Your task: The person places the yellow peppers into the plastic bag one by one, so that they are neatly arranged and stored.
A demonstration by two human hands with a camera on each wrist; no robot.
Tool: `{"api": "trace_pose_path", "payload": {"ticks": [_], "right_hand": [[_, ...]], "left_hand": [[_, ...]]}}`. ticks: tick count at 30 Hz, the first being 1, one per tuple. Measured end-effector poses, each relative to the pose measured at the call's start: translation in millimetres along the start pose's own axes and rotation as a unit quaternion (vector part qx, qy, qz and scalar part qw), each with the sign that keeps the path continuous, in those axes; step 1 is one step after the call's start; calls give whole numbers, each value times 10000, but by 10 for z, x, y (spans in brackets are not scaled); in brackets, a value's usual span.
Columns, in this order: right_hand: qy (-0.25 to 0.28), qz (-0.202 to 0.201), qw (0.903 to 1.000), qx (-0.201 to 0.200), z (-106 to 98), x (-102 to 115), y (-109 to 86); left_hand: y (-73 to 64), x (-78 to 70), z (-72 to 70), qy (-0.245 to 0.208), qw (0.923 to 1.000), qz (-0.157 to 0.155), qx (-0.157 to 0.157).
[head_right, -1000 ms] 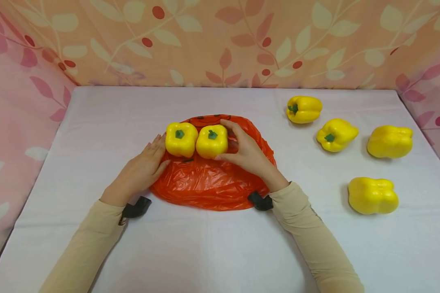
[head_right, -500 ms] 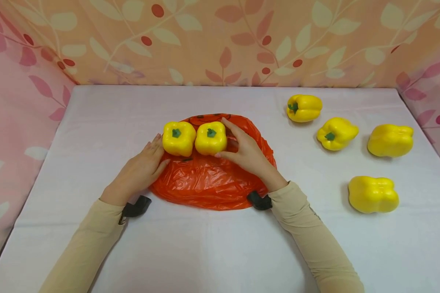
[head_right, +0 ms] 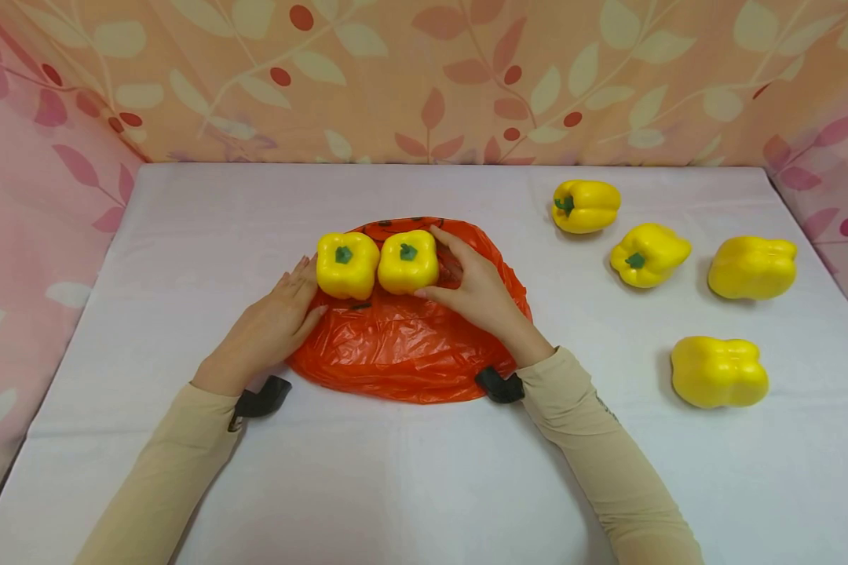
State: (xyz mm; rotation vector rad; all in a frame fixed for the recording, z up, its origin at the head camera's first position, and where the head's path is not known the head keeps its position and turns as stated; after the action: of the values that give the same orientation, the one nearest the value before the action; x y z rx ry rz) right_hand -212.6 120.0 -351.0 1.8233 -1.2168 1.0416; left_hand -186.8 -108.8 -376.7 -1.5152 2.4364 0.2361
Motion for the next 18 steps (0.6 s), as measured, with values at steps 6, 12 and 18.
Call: {"api": "trace_pose_path", "payload": {"ticks": [6,12,18], "right_hand": [[130,131,9998,-80,-16,-6,0],[328,134,9993,-88,-34,10,1],[507,21,9986,-132,-76,54,-12]], "left_hand": [[-2,-1,-7,-12,10000,-4,-8],[-4,-1,-4,-4,10000,-17,13],[-8,-4,-6,29,10000,7,7]]}}
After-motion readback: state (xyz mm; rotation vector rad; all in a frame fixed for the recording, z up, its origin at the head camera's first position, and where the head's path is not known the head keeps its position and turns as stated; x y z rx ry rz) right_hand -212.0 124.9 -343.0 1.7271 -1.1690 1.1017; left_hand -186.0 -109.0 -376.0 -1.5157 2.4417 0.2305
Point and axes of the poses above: each hand's wrist, its own y-axis towards the middle knuckle, its own z-axis out of the palm, x = y × z, the point moved 7 cm from there along y, towards the middle knuckle, and after that the axes turned 4 degrees about -x, right-handed, at the moved point
